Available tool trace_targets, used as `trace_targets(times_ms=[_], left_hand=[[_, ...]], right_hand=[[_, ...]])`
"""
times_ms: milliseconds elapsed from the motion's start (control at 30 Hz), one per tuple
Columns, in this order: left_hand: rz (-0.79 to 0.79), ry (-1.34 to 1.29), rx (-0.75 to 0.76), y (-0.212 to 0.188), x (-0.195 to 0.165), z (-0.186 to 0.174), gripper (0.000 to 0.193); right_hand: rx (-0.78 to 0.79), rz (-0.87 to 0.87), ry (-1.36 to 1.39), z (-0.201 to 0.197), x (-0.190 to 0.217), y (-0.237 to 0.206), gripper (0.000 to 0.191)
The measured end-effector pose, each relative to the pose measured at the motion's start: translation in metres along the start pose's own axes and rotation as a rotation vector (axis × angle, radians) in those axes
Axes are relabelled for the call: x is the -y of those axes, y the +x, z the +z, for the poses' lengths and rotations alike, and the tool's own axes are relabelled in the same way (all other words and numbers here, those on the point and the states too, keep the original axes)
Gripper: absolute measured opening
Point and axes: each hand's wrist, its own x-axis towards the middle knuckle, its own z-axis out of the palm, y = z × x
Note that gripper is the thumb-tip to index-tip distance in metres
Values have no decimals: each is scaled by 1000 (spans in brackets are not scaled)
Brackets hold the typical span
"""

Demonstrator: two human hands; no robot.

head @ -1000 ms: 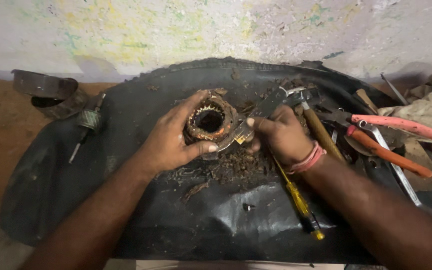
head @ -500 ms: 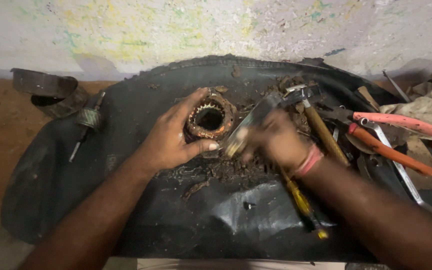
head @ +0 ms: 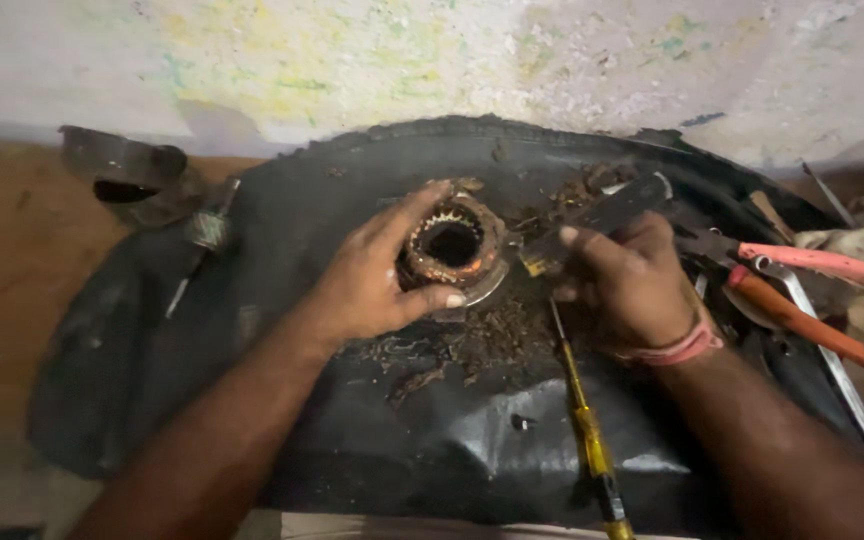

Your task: The person uses a screwdriver and pliers to scrape and remove material from a cylindrical metal component with copper windings. They repeatedly scrape the surface, pull out debris, and adjust the component's position on a black work surface.

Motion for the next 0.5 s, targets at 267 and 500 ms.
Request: trace_targets(times_ms=[267, 500], left_hand=[[-26, 7, -1, -2, 0, 3, 103], [-63, 22, 23, 1, -3, 2, 105]], right_hand=[[-93, 73, -31, 11, -22, 2, 17], [-116, 197, 109, 11, -31, 4, 19]])
